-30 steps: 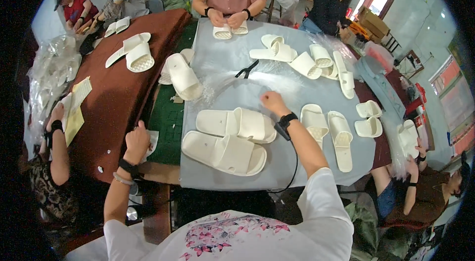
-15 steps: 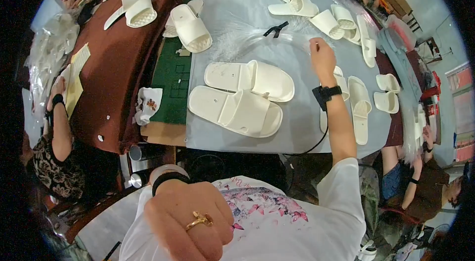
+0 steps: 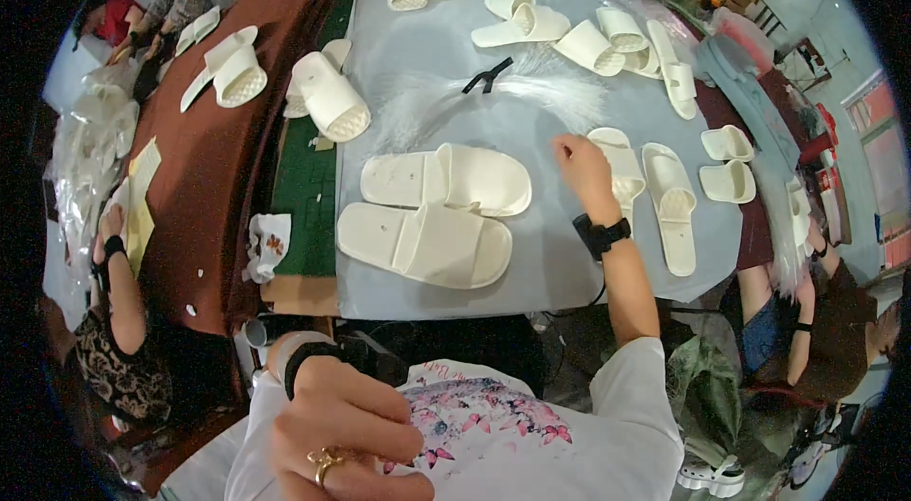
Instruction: Assemble and inspect components of white foam slippers by hand.
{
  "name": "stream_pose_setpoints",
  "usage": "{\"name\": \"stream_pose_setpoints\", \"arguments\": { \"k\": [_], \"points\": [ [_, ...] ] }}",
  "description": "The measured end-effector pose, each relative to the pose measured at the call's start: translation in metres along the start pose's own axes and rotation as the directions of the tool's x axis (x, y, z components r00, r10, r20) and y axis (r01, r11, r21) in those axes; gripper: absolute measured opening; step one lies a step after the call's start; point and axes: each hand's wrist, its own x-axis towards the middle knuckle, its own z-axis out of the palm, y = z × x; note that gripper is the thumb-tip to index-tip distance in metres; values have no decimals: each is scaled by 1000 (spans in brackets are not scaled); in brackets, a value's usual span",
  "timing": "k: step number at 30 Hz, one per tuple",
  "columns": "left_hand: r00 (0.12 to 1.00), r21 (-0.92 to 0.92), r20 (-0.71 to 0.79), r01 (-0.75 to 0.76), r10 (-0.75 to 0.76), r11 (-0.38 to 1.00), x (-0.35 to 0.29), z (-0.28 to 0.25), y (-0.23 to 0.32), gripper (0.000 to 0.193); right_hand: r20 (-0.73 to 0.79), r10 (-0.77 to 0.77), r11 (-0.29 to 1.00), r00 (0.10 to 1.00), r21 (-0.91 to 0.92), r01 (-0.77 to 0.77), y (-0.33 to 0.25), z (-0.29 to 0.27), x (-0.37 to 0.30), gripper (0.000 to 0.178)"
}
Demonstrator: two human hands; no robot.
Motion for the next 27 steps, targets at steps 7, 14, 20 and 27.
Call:
{"name": "stream_pose_setpoints", "arguments": {
  "k": [7,14,20,27],
  "points": [
    [768,436,181,498,-615,750,-5,7,-131,25,-57,38,992,998,126,-31,11,6,-13,16],
    [209,935,355,-97,-911,342,-160,-35,-340,42,-197,-20,978,980,198,60,-9,4,-15,15],
    [153,961,275,-13,-949,276,-189,-49,-368,40,-329,217,968,919,190,-161,17,-43,-41,14],
    [136,998,38,52,-990,46,-207,-98,-373,39,-570,646,680,509,732,-44,63,-116,-101,17]
  ]
}}
